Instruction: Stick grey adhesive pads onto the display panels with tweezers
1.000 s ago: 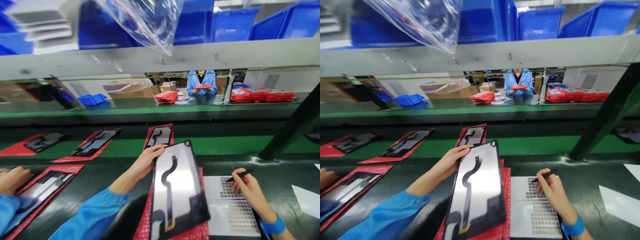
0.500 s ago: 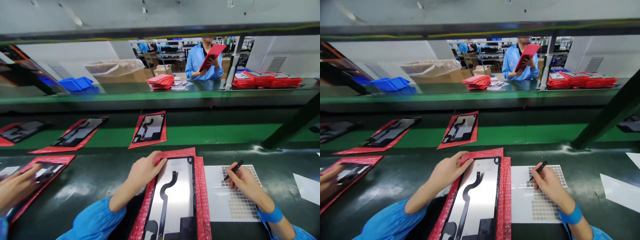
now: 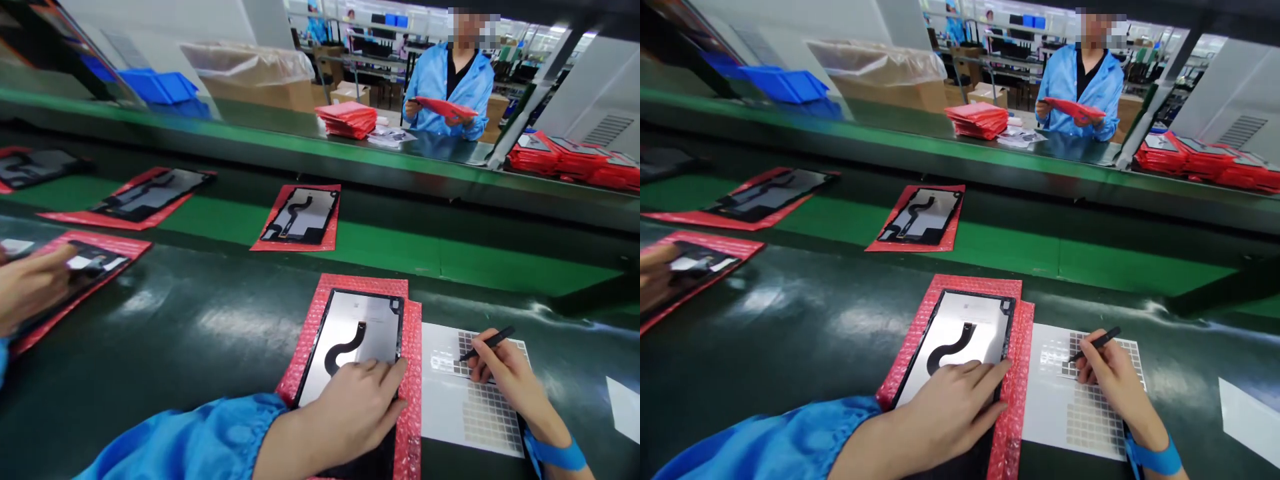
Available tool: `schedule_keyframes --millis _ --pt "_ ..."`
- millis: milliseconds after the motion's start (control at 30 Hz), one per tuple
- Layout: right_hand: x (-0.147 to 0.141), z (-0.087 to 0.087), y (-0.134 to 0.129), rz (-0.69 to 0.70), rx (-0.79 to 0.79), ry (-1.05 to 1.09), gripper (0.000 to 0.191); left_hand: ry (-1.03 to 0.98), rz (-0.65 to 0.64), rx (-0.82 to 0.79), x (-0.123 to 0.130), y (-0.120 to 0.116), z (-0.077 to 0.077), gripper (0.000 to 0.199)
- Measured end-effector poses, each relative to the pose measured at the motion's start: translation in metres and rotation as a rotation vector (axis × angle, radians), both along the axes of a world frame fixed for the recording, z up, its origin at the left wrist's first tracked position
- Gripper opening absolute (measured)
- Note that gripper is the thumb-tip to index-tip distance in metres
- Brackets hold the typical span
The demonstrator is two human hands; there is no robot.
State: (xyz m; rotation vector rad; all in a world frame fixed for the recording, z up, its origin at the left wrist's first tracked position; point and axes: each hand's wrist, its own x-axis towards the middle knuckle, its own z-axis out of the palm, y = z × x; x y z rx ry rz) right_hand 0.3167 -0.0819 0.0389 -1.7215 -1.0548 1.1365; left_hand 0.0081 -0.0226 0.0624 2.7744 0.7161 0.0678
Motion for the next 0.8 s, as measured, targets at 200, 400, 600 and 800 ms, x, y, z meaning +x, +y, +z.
schedule_keyframes --millis 200,400,600,800 --pt "0.005 -0.001 -0.003 0.005 -0.028 -0.011 0.045 0.018 -0.090 0.009 -0.005 -0.006 0.000 0.038" --pt "0.003 0.009 0.000 0.000 -0.040 -0.010 0.045 -0.053 -0.115 0.080 -0.010 -0.007 -0.001 0.030" --pt "-0.001 0.019 0.002 -0.064 -0.023 -0.012 0.048 -0.031 -0.148 0.079 -0.008 -0.005 0.003 0.030" --pt "0.000 0.014 0.002 -0.014 -0.050 -0.037 0.046 -0.055 -0.140 0.108 -0.008 -0.006 0.001 0.028"
